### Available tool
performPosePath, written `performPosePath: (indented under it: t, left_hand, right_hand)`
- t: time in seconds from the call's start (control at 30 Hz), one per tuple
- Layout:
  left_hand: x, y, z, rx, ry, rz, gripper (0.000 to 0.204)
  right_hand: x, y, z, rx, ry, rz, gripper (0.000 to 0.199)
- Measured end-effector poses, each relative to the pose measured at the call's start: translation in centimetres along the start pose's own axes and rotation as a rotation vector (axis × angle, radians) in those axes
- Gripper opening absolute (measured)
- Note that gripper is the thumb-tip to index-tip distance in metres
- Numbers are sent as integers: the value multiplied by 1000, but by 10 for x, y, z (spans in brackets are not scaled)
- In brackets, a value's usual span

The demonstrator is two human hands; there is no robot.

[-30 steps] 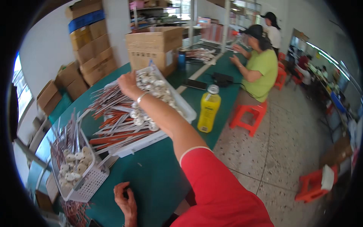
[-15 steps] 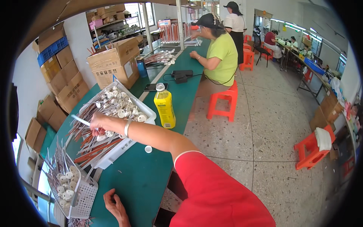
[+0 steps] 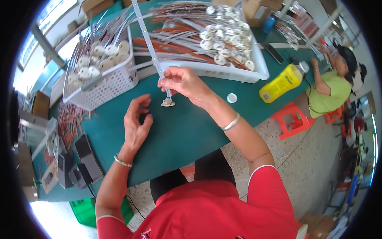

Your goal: Assembling long LED light strips into circular plastic bases at a manufacturing workbench.

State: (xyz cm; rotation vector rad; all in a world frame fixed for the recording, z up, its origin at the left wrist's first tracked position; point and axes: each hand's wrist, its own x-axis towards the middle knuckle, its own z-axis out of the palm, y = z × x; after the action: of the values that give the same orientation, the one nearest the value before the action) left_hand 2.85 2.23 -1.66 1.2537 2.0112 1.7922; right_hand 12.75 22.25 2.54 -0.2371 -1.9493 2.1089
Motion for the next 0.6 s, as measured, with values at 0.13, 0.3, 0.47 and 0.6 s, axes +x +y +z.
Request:
performPosePath:
  t: [0.13,0.3,0.47,0.6]
  left_hand:
    - [3,4,-7,160,-133,90,45]
    - [2,-1,2,272,-239,223,41]
    - [-3,-5,8,399,-218,255,34]
    - [-5,-4,9,446,-271,217,36]
  right_hand:
    - [-1,16,18,-10,-10,-17,16]
    - [-16,11,30,-90,45,-79,13]
    - [-24,15,33,-195,73,-129,10]
    - [-34,18,33,-264,122,-180,8]
